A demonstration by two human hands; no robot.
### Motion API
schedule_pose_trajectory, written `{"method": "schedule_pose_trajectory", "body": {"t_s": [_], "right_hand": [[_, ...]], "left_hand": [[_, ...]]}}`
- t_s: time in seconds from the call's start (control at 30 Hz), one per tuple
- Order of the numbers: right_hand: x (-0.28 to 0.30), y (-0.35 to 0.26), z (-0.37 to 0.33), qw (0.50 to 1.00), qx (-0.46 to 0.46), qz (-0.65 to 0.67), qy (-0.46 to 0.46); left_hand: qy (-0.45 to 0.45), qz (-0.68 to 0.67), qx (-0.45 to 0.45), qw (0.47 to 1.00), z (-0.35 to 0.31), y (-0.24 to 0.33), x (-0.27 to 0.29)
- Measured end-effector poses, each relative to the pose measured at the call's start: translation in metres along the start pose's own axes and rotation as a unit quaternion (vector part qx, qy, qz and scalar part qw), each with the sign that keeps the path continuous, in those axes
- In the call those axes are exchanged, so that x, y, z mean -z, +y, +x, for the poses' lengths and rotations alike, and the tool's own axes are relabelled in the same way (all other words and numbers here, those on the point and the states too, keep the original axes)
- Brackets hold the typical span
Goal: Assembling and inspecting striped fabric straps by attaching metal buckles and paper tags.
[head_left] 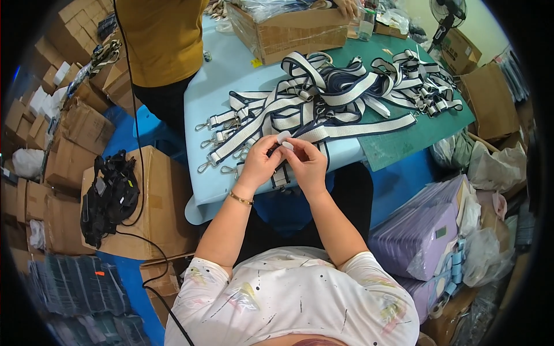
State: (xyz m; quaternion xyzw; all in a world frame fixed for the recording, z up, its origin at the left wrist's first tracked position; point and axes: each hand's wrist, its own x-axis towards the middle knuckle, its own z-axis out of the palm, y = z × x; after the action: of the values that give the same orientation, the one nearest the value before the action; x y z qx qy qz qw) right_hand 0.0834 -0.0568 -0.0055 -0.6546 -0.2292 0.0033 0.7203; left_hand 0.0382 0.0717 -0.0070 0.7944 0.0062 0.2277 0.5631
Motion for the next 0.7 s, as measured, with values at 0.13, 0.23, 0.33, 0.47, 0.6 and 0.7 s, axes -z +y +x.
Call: {"method": "schedule_pose_trajectory", "body": {"t_s": [0.13, 0.23, 0.33, 0.47, 0.6, 0.7], "right_hand": [[-0.003, 0.003, 0.0, 0.997, 0.049, -0.055, 0.021], [-0.008, 0.002, -0.002, 0.996, 0.034, -0.018, 0.079], [-0.006, 0.014, -0.002, 0.988, 0.089, -0.114, 0.06], [-0.007, 0.014, 0.001, 0.966, 0.182, -0.169, 0.07], [-0.007, 0.016, 0.001, 0.953, 0.23, -0.182, 0.074], [-0.006, 0.015, 0.002, 0.974, 0.167, -0.133, 0.071]], "left_hand": [[0.011, -0.023, 0.007, 1.0, 0.001, 0.004, -0.003], [0.009, -0.011, 0.004, 1.0, 0.0, -0.001, -0.003], [0.018, 0.018, -0.018, 1.0, -0.001, -0.001, -0.004], [0.018, 0.024, -0.009, 1.0, -0.002, 0.002, -0.002], [0.008, 0.069, -0.029, 0.997, -0.002, 0.001, -0.001], [0.022, 0.052, -0.011, 0.998, -0.002, 0.002, -0.004]]}}
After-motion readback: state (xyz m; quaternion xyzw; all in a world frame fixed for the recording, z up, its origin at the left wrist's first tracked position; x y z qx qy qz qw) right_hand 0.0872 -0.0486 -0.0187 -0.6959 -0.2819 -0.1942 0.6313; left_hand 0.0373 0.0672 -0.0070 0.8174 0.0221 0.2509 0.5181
